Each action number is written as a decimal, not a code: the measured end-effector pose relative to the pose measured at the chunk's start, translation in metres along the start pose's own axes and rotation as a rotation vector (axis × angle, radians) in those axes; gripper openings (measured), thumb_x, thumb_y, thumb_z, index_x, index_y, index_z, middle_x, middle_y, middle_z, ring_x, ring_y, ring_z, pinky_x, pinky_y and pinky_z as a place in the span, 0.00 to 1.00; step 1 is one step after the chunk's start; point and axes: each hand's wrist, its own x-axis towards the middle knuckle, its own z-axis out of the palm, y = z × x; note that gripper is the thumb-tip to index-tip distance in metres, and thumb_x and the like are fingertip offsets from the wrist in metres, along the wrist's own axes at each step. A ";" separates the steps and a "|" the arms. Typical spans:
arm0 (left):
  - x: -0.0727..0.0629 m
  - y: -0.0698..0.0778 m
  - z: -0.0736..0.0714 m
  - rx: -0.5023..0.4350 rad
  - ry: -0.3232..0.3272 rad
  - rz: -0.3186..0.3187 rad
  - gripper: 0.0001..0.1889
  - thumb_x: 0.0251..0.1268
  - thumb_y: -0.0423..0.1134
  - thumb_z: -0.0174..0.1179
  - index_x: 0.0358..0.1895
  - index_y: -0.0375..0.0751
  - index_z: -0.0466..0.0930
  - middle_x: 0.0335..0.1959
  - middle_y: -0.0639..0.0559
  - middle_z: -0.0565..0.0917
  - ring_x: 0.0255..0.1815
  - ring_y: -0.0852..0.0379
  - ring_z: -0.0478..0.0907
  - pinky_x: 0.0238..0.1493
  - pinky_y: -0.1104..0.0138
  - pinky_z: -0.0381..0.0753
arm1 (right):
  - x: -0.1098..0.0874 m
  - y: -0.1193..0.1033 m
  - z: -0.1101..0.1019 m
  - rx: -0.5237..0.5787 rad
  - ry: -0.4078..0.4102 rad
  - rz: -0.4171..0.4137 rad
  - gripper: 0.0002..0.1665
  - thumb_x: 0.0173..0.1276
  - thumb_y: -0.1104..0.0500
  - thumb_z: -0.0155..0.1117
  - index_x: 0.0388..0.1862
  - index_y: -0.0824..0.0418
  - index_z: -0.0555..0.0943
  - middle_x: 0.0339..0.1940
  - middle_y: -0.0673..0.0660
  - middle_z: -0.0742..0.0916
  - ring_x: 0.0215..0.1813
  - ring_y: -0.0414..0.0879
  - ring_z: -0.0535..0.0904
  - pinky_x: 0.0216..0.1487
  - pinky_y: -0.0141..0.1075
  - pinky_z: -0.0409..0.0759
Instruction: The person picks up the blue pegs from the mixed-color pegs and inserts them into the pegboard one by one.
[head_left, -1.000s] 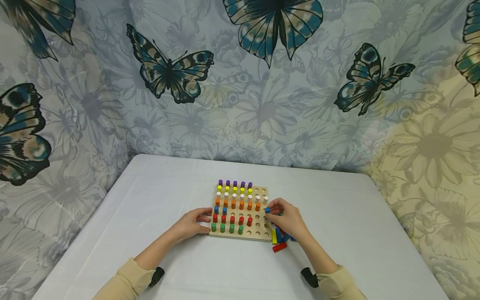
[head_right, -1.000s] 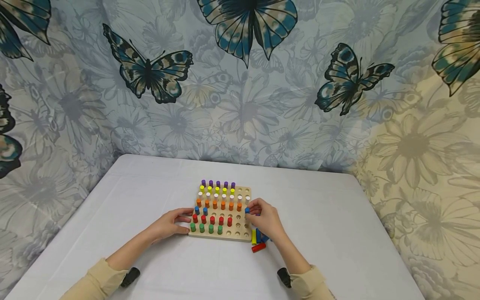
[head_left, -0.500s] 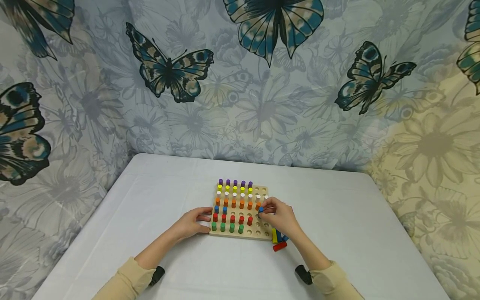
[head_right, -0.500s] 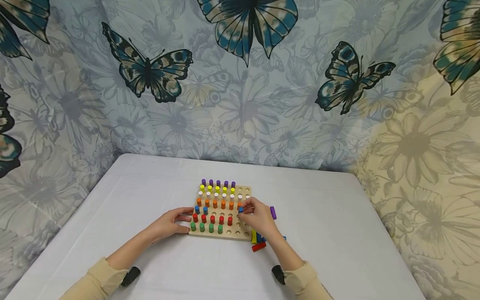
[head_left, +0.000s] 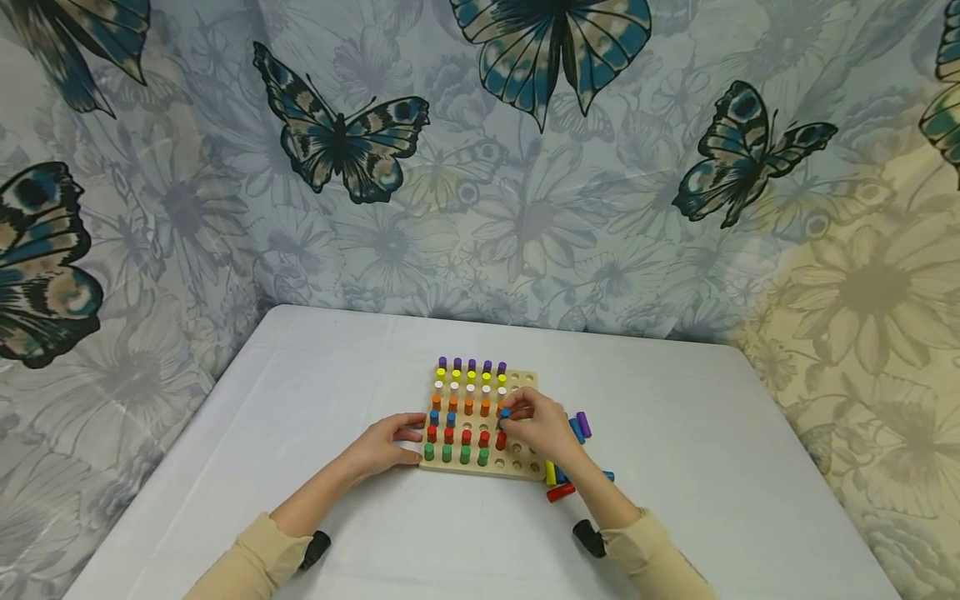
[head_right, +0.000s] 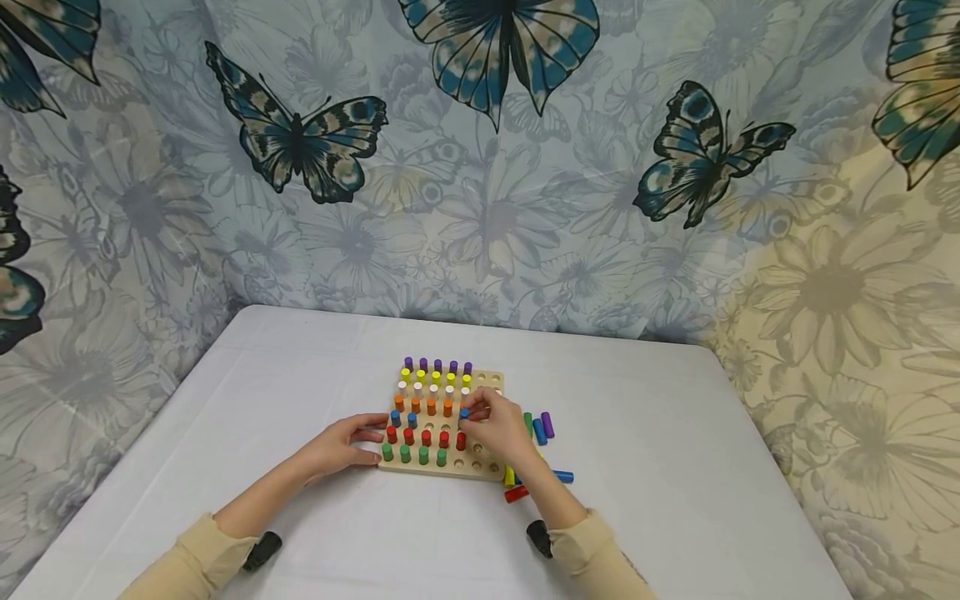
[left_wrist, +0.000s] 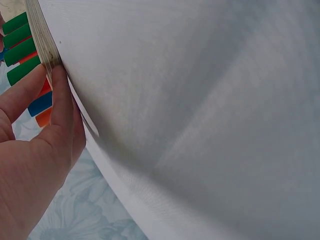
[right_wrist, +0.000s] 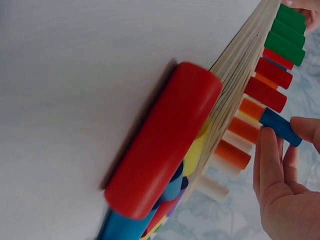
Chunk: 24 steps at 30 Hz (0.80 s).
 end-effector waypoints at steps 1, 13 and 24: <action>0.000 0.000 0.000 0.002 0.000 -0.001 0.35 0.52 0.24 0.69 0.67 0.34 0.70 0.52 0.47 0.81 0.56 0.49 0.76 0.49 0.62 0.80 | 0.000 -0.001 0.001 0.000 -0.001 -0.005 0.12 0.58 0.65 0.71 0.40 0.59 0.79 0.37 0.50 0.84 0.41 0.45 0.81 0.41 0.39 0.82; -0.001 0.001 0.000 -0.020 -0.007 0.023 0.35 0.52 0.23 0.69 0.67 0.32 0.69 0.56 0.44 0.80 0.57 0.47 0.76 0.48 0.62 0.80 | 0.008 -0.009 0.018 -0.021 -0.055 -0.086 0.12 0.58 0.67 0.71 0.39 0.60 0.78 0.37 0.52 0.85 0.40 0.45 0.81 0.43 0.37 0.82; -0.001 0.000 0.000 -0.017 -0.005 0.022 0.35 0.52 0.23 0.68 0.67 0.32 0.69 0.55 0.45 0.80 0.56 0.47 0.76 0.48 0.62 0.80 | 0.014 -0.012 0.028 -0.063 -0.115 -0.120 0.10 0.61 0.66 0.70 0.40 0.61 0.78 0.38 0.53 0.85 0.41 0.46 0.82 0.45 0.37 0.83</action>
